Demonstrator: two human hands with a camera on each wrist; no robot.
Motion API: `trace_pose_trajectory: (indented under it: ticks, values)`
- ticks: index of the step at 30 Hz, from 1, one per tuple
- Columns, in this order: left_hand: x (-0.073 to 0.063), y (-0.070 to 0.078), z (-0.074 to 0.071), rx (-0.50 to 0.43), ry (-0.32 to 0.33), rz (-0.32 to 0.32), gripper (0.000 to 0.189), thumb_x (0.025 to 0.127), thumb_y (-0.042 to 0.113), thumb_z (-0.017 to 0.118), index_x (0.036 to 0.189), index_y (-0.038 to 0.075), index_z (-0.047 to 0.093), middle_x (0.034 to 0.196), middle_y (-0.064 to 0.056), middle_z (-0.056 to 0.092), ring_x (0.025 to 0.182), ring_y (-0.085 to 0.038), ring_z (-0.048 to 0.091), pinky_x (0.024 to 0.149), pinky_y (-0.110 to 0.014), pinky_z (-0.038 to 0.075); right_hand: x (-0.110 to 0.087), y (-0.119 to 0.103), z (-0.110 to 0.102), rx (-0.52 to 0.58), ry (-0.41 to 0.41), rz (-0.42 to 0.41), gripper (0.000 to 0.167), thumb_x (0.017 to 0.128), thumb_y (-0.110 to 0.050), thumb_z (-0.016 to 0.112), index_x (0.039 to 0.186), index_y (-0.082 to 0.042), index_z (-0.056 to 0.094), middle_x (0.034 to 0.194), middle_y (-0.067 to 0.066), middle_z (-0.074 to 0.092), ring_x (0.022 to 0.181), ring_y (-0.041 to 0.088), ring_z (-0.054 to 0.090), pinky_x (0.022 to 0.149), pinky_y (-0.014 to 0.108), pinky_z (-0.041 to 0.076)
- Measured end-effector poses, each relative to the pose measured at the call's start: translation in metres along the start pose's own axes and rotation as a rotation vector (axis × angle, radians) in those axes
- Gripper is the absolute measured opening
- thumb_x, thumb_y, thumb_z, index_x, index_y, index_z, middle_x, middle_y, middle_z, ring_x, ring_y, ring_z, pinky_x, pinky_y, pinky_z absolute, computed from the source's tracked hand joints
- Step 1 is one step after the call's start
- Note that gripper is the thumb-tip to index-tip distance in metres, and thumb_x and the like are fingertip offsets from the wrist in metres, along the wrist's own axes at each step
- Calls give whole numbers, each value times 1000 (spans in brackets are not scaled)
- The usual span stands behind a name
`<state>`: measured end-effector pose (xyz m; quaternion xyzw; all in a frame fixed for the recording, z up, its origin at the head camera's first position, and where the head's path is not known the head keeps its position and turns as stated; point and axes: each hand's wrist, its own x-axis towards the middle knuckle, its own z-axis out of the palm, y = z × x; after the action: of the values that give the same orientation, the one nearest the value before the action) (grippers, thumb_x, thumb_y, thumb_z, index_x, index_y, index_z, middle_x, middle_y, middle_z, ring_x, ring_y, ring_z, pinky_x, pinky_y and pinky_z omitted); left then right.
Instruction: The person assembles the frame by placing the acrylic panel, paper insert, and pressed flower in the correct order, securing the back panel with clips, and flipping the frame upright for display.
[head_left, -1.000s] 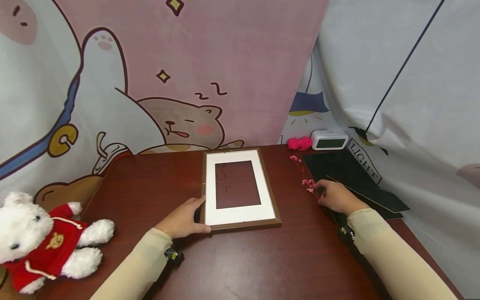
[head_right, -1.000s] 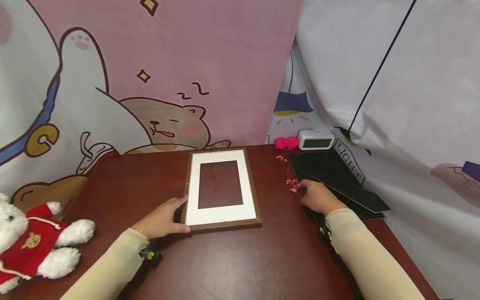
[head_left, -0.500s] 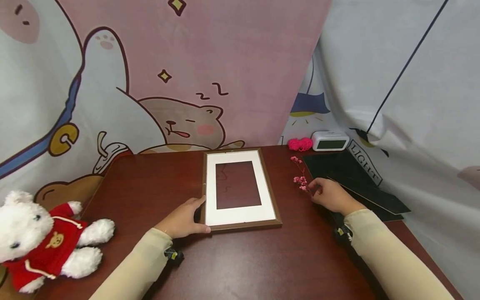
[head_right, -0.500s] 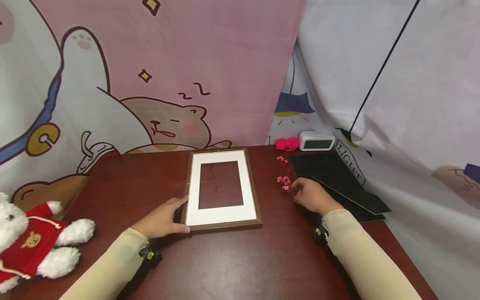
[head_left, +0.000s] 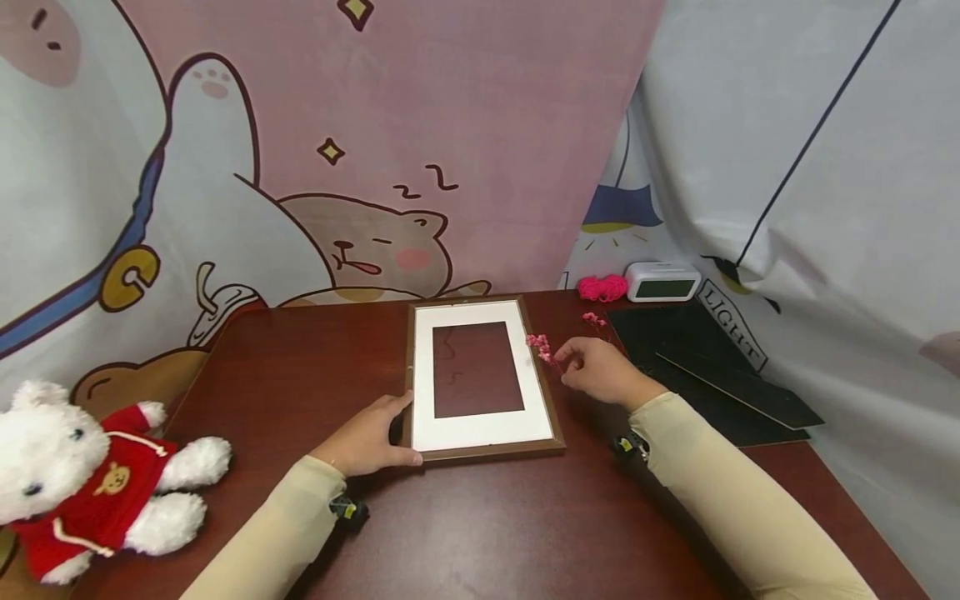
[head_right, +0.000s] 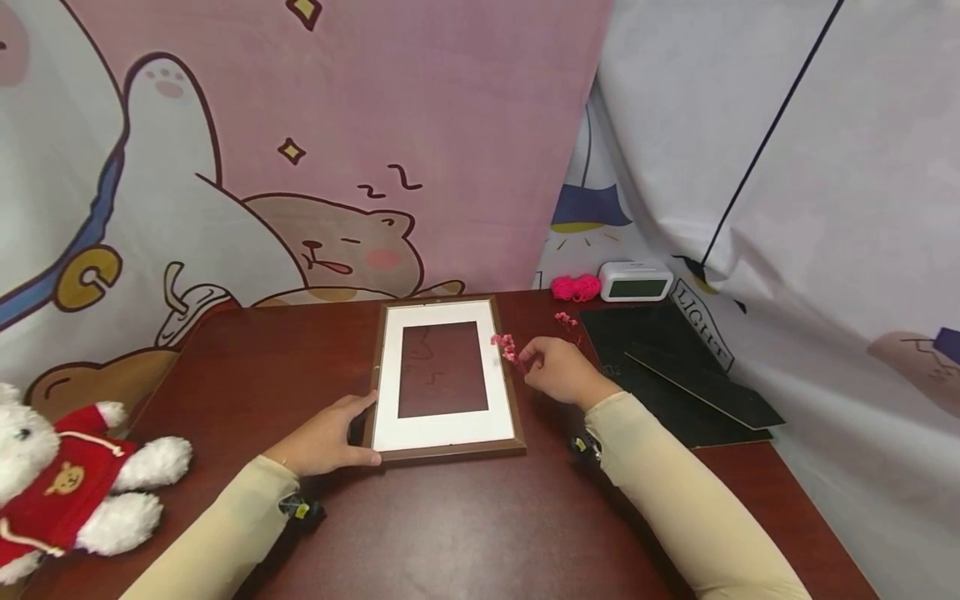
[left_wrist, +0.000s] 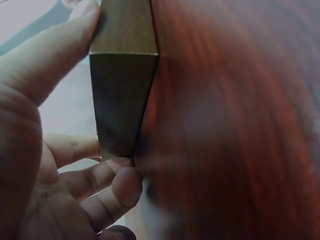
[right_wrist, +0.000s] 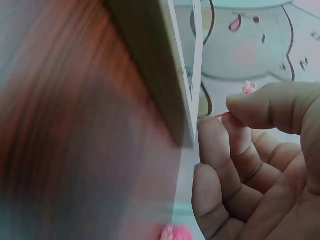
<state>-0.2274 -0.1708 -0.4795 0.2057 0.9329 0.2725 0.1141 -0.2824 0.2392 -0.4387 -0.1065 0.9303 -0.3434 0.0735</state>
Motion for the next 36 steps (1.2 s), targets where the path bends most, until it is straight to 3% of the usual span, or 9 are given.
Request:
trace_pose_trajectory:
  ticks: [6,14,23,29,36]
  values:
    - [-1,4,-2,-1,-9,-11,113,78,48,92,164,2,35,157,-26,48,141,-38,53,116,-55,44,28,-31,20,37,-58,-14,25,94,-3,74,118,0,68,79,9,63,66,22,66,59,32,53]
    - [-3,5,-2,2,-7,-21,112,78,47,92,164,3,35,156,-25,48,140,-38,54,115,-55,45,58,-60,38,-45,-149,-2,34,88,-3,71,122,0,70,72,9,70,62,19,65,58,31,52]
    - [-2,4,-3,0,4,-10,113,77,47,93,164,3,35,154,-24,51,138,-37,55,114,-54,46,71,-70,53,-7,-198,47,26,87,0,73,113,0,71,95,10,71,72,19,70,65,31,55]
    - [-1,4,-2,-2,-1,-7,112,77,47,93,164,3,36,154,-23,51,137,-36,56,114,-54,46,77,-75,65,50,-231,46,26,88,1,76,113,2,71,97,10,71,72,17,72,64,28,57]
    - [0,4,-1,3,3,-7,112,77,47,93,164,5,36,153,-23,52,136,-35,57,114,-54,46,81,-88,75,154,-232,109,26,90,-2,77,115,2,72,97,9,73,75,16,73,66,31,60]
